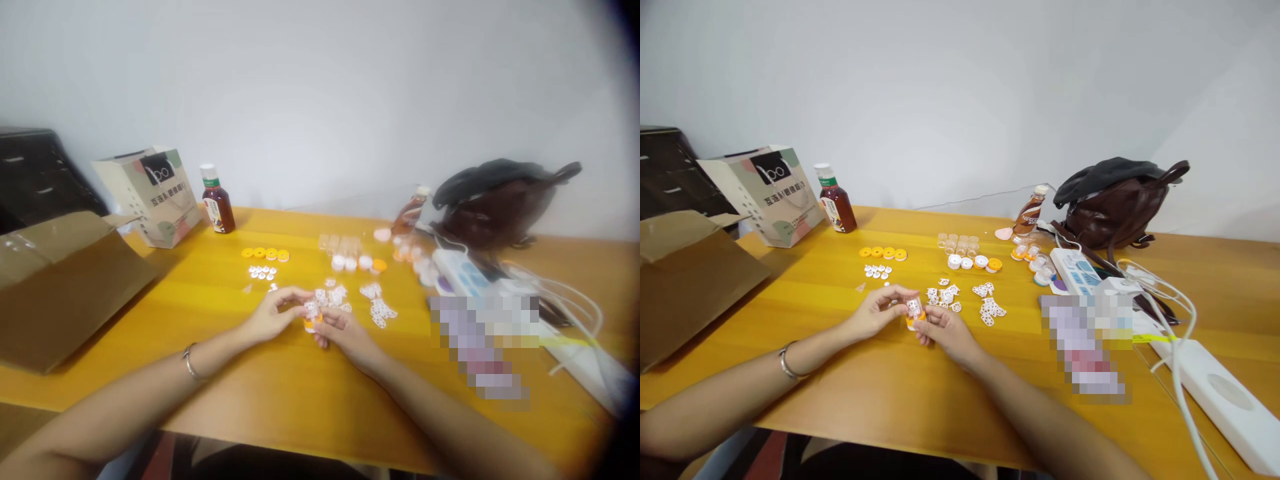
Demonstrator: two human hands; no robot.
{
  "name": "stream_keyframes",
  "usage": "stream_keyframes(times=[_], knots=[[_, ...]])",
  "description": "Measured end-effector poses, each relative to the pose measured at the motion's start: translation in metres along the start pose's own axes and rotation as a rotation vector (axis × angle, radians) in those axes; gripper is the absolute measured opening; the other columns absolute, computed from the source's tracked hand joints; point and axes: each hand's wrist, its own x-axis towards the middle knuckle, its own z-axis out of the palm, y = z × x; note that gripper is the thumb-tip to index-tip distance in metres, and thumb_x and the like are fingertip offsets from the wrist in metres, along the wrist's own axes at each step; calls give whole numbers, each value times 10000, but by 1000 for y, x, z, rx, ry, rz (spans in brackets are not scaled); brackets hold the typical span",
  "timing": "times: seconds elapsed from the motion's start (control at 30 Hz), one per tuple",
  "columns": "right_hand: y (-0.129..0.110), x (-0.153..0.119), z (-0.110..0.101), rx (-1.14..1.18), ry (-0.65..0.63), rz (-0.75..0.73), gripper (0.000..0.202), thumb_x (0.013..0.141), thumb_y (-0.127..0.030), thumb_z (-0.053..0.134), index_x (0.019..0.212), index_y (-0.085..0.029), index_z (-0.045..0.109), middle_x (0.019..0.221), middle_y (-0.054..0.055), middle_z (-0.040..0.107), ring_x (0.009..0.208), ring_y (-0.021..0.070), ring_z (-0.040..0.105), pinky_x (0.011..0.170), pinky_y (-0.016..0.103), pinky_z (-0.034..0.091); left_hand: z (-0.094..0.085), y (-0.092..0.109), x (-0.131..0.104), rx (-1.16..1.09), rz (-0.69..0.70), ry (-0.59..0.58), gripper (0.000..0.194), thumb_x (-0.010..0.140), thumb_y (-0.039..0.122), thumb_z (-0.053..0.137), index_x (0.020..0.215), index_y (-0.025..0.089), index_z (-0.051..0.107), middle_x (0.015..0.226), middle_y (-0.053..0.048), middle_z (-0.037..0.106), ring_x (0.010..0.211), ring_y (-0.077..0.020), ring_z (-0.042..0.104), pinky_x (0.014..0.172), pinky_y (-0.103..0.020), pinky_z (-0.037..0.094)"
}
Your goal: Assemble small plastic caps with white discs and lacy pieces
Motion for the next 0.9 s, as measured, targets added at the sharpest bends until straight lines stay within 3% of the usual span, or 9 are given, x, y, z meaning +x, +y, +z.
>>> stream_keyframes(times=[0.37,0.73,0.8,0.9], knots=[[-3,-3,11,-64,181,-14,278,635,-361,712,833,-187,624,544,-57,511,491,80,474,514,224,386,7,2,-3,121,4,131,218,728,317,641,839,139,581,837,-56,610,817,-157,562,792,-286,420],[-6,-10,15,359,20,85,277,678,-416,675,698,-156,584,573,-23,545,504,64,460,500,191,354,2,4,0,-422,-101,-156,349,802,368,555,1102,189,555,1003,-91,613,889,-189,577,814,-323,426],[-6,-10,14,317,25,67,258,684,-396,677,729,-157,590,579,-25,553,508,61,464,507,188,351,5,4,-1,-452,-111,-158,362,808,383,542,1116,193,552,1035,-97,601,914,-198,569,826,-335,423],[-8,-7,13,178,58,41,241,692,-380,673,768,-163,600,581,-28,560,500,63,466,502,193,344,9,4,-1,-428,-106,-67,373,751,389,612,1065,192,576,1021,-87,603,908,-196,566,807,-316,430]])
